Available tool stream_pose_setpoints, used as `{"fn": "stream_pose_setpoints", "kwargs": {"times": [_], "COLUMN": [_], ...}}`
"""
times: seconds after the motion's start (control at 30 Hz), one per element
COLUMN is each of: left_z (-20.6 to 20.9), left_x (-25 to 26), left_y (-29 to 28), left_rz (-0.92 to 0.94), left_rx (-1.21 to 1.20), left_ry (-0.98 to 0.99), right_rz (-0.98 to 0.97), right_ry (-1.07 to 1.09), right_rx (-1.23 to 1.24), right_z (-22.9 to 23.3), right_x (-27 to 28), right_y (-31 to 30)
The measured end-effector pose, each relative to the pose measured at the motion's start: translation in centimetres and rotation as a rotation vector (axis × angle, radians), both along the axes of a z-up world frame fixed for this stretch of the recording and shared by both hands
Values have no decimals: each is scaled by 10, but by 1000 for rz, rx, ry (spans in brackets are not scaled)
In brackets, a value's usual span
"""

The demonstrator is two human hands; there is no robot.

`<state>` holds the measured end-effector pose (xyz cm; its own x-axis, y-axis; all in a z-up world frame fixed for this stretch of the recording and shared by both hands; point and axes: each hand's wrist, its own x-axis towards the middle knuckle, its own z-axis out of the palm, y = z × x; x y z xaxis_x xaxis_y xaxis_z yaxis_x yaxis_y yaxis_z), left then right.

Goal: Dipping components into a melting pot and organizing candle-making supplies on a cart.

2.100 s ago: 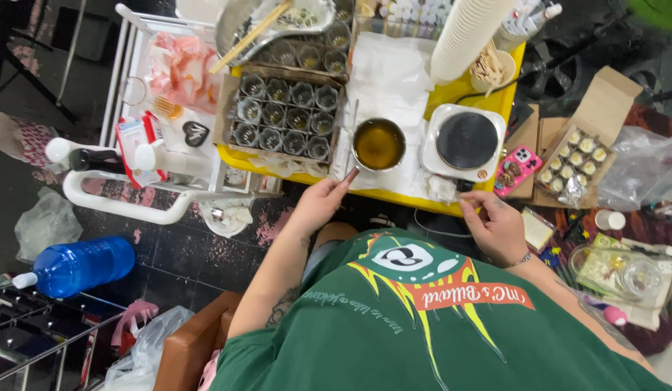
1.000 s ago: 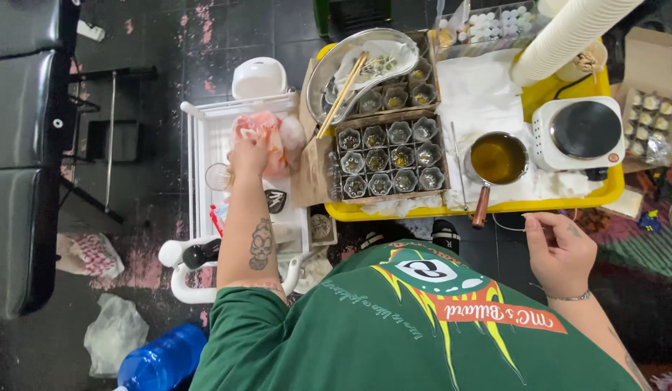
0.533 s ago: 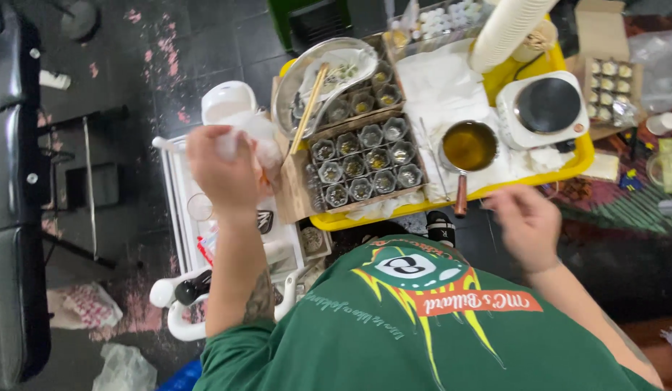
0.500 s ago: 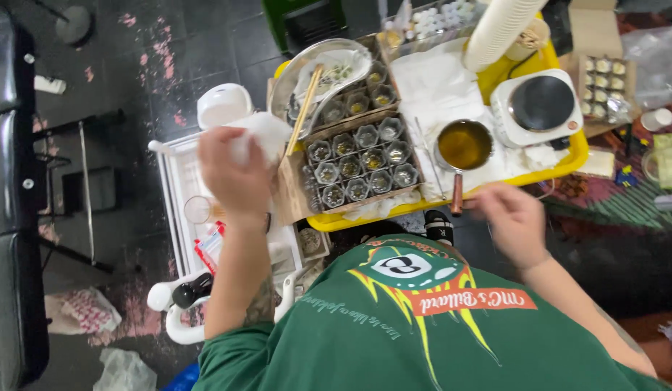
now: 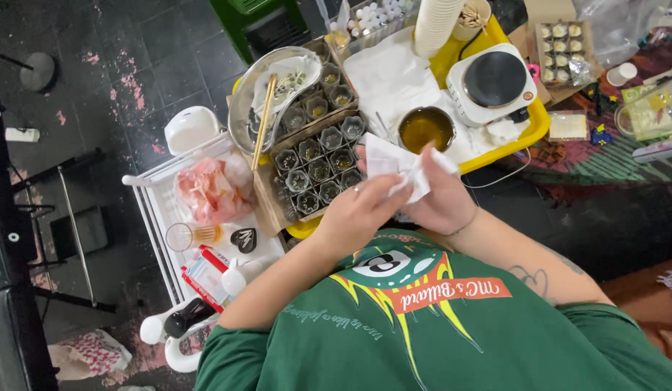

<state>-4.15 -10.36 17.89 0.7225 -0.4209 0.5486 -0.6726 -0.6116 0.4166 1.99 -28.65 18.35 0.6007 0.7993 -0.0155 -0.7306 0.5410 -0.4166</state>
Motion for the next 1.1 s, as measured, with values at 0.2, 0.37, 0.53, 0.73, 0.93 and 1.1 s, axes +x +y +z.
{"fn": "stream_pose_setpoints", "kwargs": {"times": [0.2, 0.37, 0.53, 0.73, 0.93, 1.1], "left_z": [-21, -12, -21, -37, -24, -39], "left_x": [1, 3, 0, 12, 13, 15], "left_y": [-1, -4, -13, -24, -20, 9], "left_rz": [-144, -73, -314, -252, -106, 0], "left_rx": [98, -150, -794, -1729, -1581, -1564], "left_ry": [52, 288, 658, 948, 694, 418], "right_rz": [-554, -869, -271, -190, -4, 302], "right_ry": [-90, -826, -1284, -1671, -1763, -1526], "right_rx": [-632, -1209, -1588, -884, -671, -335], "right_z": [-56, -58, 32, -30, -65, -26], "right_x": [-5, 7, 10, -13, -13, 10], "right_y": [-27, -45, 1, 9, 5, 2]}}
